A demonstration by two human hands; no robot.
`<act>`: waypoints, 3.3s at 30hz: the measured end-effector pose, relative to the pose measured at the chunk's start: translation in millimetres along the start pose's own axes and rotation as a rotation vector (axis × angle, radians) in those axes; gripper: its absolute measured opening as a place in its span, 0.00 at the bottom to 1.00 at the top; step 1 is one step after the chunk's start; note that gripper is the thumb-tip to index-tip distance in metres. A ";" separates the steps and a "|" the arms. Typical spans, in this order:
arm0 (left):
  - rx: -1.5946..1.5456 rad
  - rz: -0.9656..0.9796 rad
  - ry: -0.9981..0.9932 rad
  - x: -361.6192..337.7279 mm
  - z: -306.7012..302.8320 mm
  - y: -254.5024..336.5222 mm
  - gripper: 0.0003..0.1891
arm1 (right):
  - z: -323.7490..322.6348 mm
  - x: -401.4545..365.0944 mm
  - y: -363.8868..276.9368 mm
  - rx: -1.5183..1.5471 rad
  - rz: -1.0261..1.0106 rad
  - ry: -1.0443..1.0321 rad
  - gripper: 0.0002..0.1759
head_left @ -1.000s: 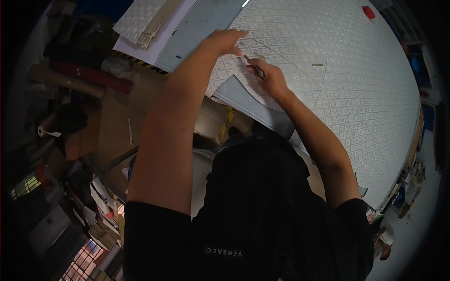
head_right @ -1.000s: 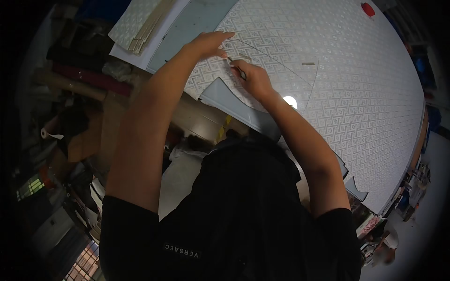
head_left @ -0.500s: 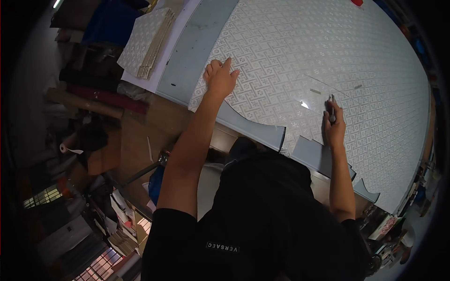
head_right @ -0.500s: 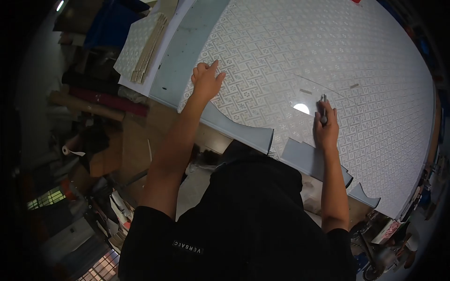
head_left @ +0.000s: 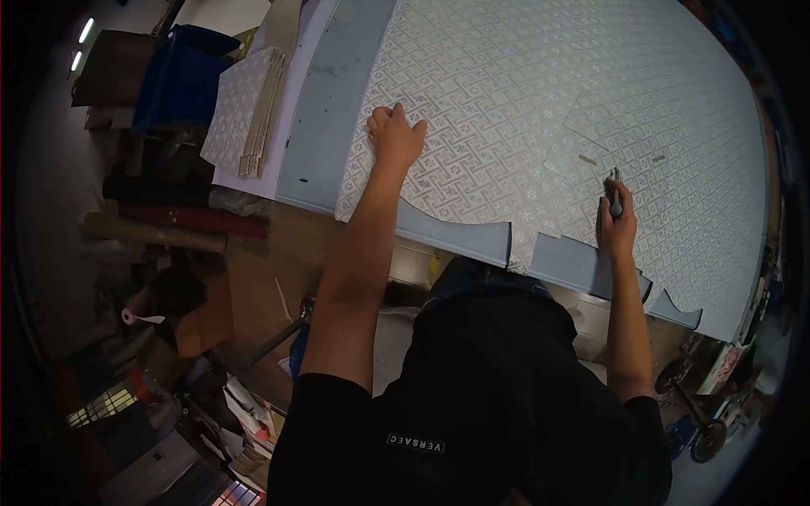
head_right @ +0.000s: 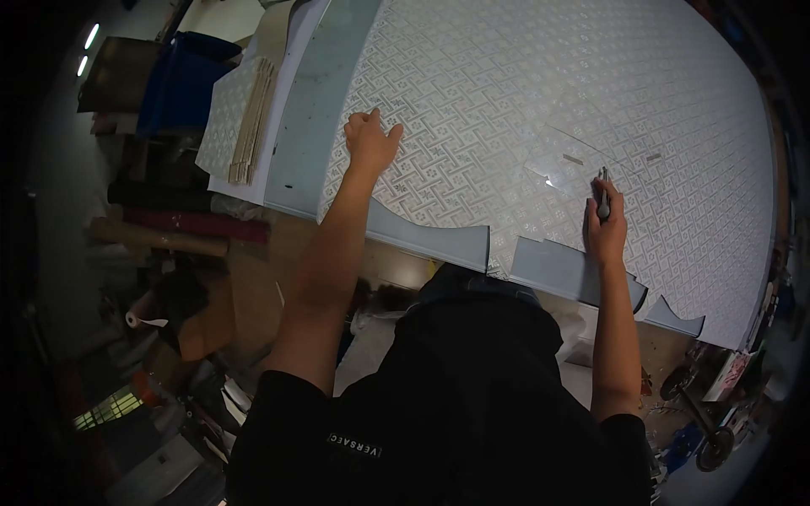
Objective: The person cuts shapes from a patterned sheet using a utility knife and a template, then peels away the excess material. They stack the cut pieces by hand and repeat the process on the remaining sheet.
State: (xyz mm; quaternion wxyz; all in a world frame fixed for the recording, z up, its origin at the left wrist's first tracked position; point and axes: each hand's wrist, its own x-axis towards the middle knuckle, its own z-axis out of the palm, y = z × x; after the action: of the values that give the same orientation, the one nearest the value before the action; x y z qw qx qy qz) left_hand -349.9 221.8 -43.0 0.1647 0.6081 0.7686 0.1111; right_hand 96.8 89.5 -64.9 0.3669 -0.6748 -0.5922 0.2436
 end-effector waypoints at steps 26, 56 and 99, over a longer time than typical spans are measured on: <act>-0.071 -0.015 0.242 27.4 -83.3 -152.2 0.37 | -0.6 -3.1 -10.0 0.046 0.010 0.119 0.22; 0.074 0.546 -0.104 -147.7 93.5 205.1 0.26 | -137.5 -39.2 74.1 -0.222 -0.162 -0.024 0.29; -0.208 0.651 0.062 -184.9 119.2 174.3 0.22 | -105.1 -64.4 66.4 -0.245 -0.060 0.099 0.12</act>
State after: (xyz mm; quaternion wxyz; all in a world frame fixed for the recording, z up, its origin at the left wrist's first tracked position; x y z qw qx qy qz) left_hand -108.9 79.8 -66.3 0.1581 0.7978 0.5233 0.2542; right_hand 206.7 2.8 -59.4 0.3180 -0.7076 -0.6186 0.1246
